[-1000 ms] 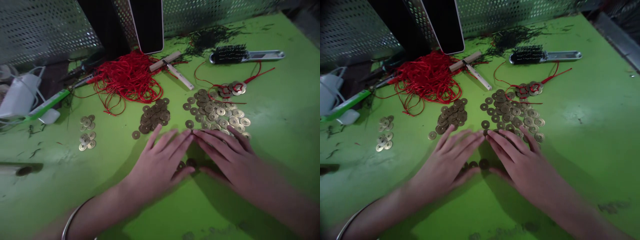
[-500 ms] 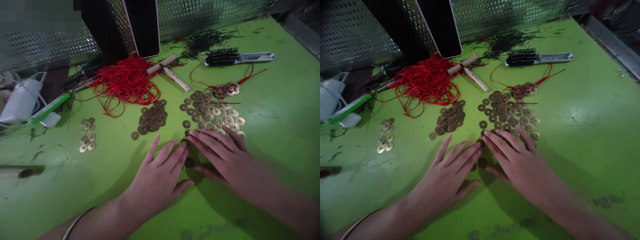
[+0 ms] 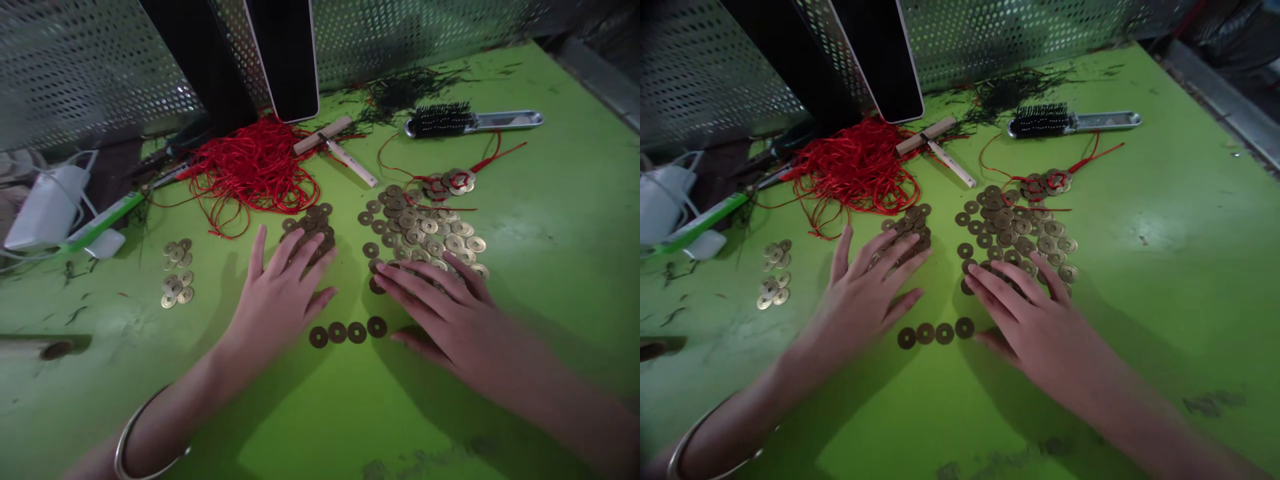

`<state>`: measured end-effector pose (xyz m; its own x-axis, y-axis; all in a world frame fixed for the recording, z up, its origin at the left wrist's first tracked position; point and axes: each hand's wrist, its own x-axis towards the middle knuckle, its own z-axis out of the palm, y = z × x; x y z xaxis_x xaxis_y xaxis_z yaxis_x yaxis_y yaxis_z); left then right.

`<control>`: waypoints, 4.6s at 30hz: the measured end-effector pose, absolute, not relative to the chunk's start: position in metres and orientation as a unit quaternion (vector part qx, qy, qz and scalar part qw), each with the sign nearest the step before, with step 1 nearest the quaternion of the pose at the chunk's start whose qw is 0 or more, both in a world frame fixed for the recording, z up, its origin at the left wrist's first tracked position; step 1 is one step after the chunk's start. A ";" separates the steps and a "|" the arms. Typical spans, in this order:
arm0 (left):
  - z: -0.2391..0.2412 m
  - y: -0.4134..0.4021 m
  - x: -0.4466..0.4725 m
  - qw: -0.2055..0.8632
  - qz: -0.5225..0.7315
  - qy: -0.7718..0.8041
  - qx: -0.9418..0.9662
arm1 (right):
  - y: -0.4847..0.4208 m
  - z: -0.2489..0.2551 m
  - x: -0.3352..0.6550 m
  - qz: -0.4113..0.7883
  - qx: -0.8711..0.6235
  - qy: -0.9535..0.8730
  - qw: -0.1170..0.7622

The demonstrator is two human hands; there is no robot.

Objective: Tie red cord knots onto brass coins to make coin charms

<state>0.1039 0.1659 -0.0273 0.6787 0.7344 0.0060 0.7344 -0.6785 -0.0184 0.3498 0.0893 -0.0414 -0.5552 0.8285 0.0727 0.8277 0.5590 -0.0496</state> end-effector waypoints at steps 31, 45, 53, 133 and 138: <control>-0.034 0.115 0.116 -0.035 -0.054 -0.310 -0.948 | 0.088 -0.034 0.346 0.027 -0.448 -0.890 0.080; -0.029 0.130 0.111 0.005 -0.016 -0.320 -0.947 | 0.090 -0.032 0.350 0.005 -0.484 -0.872 0.072; -0.027 0.125 0.111 0.003 -0.017 -0.316 -0.948 | 0.089 -0.032 0.349 0.008 -0.478 -0.875 0.077; -0.037 0.143 0.110 0.012 -0.034 -0.322 -0.946 | 0.084 -0.038 0.342 0.019 -0.478 -0.873 0.099; -0.036 0.123 0.105 -0.001 -0.059 -0.292 -0.955 | 0.084 -0.038 0.343 0.011 -0.469 -0.879 0.082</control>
<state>0.1050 0.1231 -0.0357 0.8231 0.5567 0.1120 0.5566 -0.8300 0.0354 0.3431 0.0844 -0.0381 -0.5471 0.8263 0.1339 0.8227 0.5603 -0.0966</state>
